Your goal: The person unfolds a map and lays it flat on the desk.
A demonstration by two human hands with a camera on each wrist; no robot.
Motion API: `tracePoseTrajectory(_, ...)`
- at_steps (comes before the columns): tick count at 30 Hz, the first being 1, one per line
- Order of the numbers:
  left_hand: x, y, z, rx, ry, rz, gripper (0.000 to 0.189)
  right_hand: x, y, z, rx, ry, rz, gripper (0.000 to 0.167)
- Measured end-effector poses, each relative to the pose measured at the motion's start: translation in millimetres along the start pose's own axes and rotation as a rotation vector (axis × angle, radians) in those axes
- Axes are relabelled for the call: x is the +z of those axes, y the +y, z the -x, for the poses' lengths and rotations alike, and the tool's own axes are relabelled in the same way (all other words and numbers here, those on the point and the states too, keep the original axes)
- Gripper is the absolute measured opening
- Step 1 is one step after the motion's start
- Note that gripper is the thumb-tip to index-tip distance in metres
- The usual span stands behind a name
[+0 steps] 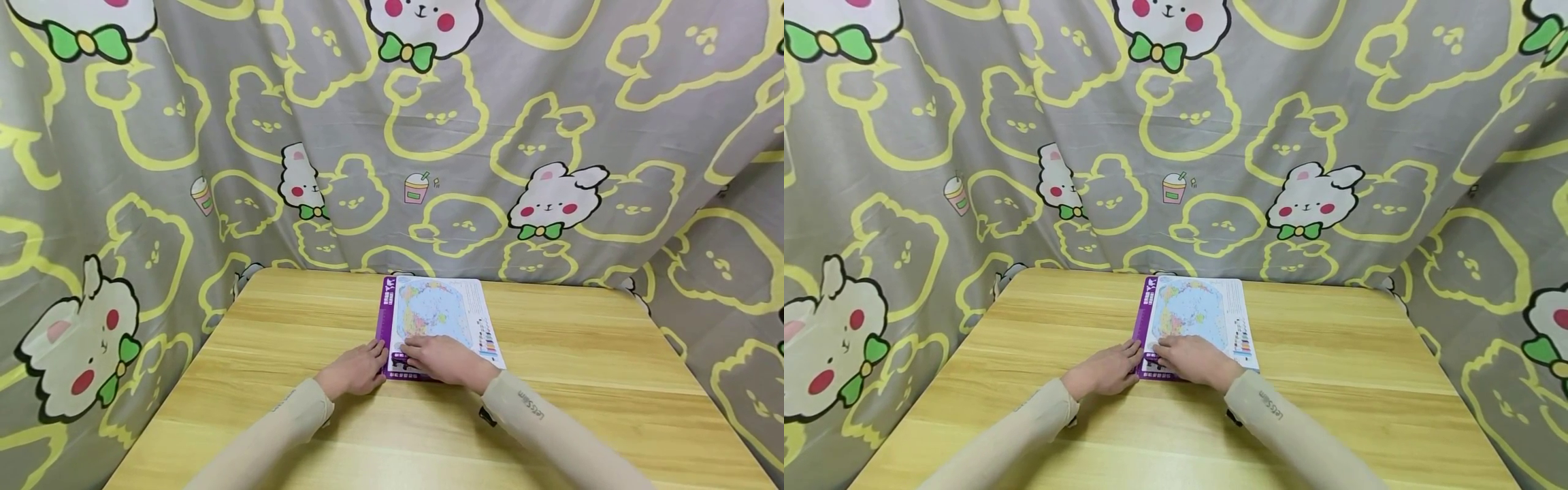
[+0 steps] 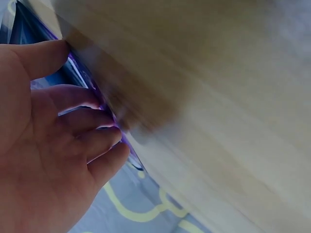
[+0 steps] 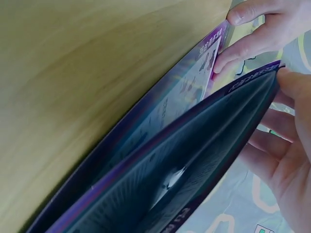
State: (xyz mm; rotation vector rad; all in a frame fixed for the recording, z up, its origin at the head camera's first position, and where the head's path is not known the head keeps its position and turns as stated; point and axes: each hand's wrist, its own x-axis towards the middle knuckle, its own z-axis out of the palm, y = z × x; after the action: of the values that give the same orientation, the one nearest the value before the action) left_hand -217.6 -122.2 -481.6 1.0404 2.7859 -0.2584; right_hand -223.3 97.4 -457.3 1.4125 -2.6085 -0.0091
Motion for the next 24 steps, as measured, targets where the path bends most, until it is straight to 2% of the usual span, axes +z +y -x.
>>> tracePoseTrajectory(3,-0.6,0.6,-0.9,-0.009,-0.01,0.009,0.059,-3,0,1.2,-0.012,0.009,0.029,0.033)
tracePoseTrajectory(13,-2.1,1.2,-1.5,-0.019,-0.016,0.039,0.059,-16,-2,8.2,-0.012,-0.048,0.135,0.037)
tracePoseTrajectory(19,-3.1,4.5,-1.6,-0.033,-0.001,0.044,0.059,-25,-1,12.8,-0.027,0.01,0.188,0.036)
tracePoseTrajectory(24,-4.3,10.0,-1.4,-0.072,0.011,0.056,0.058,-30,1,17.0,-0.049,0.065,0.243,0.032)
